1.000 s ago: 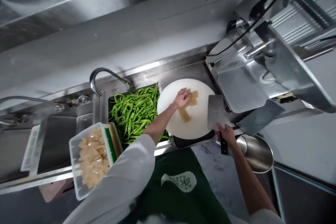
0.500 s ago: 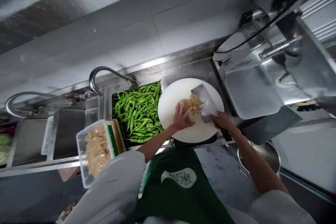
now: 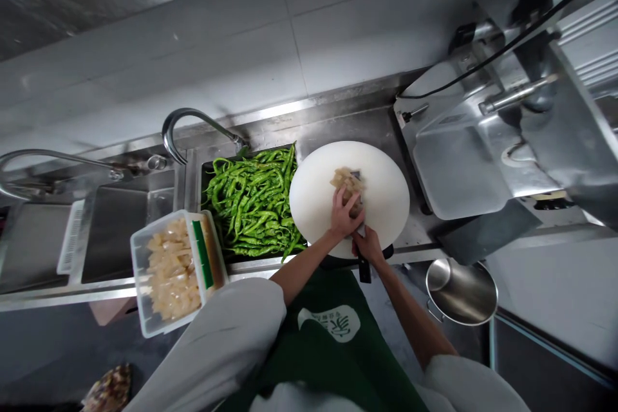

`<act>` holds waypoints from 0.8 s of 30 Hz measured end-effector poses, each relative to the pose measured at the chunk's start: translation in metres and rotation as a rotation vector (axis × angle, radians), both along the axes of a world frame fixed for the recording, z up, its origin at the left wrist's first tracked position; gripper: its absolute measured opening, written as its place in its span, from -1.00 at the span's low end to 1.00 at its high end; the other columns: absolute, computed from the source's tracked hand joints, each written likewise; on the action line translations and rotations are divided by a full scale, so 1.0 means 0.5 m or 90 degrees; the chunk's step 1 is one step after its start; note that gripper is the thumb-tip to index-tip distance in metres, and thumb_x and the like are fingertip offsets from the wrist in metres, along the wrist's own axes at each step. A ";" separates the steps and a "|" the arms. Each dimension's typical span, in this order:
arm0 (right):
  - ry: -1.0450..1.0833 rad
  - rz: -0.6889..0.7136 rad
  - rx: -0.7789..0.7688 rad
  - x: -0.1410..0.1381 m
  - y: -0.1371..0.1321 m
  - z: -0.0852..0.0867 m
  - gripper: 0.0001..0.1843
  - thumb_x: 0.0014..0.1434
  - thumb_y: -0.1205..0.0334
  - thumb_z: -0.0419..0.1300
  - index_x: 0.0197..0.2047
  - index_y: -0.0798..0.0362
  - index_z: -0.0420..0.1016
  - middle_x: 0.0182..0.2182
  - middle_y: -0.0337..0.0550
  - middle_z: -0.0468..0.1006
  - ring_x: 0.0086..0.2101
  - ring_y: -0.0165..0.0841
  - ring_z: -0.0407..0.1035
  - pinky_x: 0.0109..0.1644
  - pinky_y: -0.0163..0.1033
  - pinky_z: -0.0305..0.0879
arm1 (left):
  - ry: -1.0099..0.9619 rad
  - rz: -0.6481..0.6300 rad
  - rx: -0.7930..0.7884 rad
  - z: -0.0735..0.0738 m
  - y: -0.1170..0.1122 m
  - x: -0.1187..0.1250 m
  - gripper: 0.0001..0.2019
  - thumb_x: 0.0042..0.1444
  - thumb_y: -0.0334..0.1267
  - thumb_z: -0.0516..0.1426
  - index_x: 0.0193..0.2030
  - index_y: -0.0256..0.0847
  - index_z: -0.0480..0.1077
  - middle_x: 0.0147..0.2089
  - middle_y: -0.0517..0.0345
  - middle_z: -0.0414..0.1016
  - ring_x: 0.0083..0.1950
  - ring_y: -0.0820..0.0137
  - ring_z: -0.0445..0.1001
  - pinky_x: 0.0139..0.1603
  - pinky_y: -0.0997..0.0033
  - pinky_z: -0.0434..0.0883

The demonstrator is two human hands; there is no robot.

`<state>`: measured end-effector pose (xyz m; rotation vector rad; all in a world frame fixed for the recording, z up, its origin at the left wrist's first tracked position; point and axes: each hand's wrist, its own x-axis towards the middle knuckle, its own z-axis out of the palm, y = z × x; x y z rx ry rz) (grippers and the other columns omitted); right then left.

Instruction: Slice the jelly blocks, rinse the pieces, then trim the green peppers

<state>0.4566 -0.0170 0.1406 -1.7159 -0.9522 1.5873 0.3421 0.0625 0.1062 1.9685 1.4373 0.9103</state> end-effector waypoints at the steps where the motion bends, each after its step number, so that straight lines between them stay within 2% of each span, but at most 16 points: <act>1: 0.003 -0.007 0.001 -0.003 -0.004 -0.001 -0.57 0.13 -0.21 0.25 -0.35 -0.07 0.18 -0.72 -0.31 0.42 -0.75 -0.34 0.30 -0.68 -0.30 0.21 | 0.001 -0.004 0.013 0.000 -0.001 0.003 -0.45 0.25 -0.03 0.25 0.35 -0.12 0.43 0.60 -0.13 -0.05 0.61 -0.07 -0.06 0.55 -0.25 0.13; 6: 0.019 -0.041 0.005 0.000 -0.019 -0.002 -0.50 0.11 -0.27 0.28 -0.37 -0.08 0.18 -0.71 -0.31 0.41 -0.73 -0.34 0.31 -0.68 -0.28 0.22 | -0.001 -0.006 0.064 0.003 -0.007 0.014 -0.48 0.25 -0.08 0.26 0.31 -0.19 0.47 0.58 -0.18 -0.03 0.60 -0.06 0.01 0.56 -0.17 0.16; 12: 0.040 -0.077 0.022 0.002 -0.042 -0.002 -0.42 0.07 -0.35 0.34 -0.39 -0.08 0.18 -0.70 -0.30 0.42 -0.74 -0.33 0.30 -0.70 -0.26 0.19 | 0.012 -0.043 0.046 0.022 -0.012 0.021 -0.46 0.22 -0.07 0.27 0.32 -0.13 0.46 0.58 -0.17 0.00 0.60 -0.13 0.00 0.56 -0.29 0.11; 18: 0.063 -0.111 0.070 -0.004 -0.069 0.007 -0.37 0.05 -0.41 0.35 -0.40 -0.07 0.19 -0.69 -0.30 0.41 -0.74 -0.36 0.29 -0.69 -0.29 0.20 | 0.014 -0.087 0.067 0.058 -0.027 0.027 -0.42 0.21 -0.09 0.28 0.36 -0.14 0.42 0.58 -0.19 0.00 0.61 -0.13 -0.05 0.57 -0.29 0.10; 21: 0.060 -0.119 0.076 -0.006 -0.078 0.022 -0.36 0.05 -0.43 0.34 -0.39 -0.06 0.19 -0.68 -0.30 0.42 -0.73 -0.37 0.30 -0.69 -0.29 0.21 | 0.019 -0.095 0.100 0.082 -0.036 0.024 -0.43 0.23 -0.12 0.26 0.37 -0.18 0.40 0.57 -0.21 0.00 0.62 -0.10 -0.06 0.60 -0.23 0.09; 24: 0.051 -0.112 0.076 -0.014 -0.082 0.043 -0.37 0.06 -0.41 0.35 -0.40 -0.07 0.20 -0.68 -0.30 0.42 -0.73 -0.36 0.30 -0.68 -0.27 0.22 | 0.025 -0.089 0.113 0.105 -0.042 0.014 -0.43 0.25 -0.13 0.23 0.39 -0.11 0.36 0.57 -0.13 -0.01 0.63 -0.07 -0.06 0.58 -0.27 0.12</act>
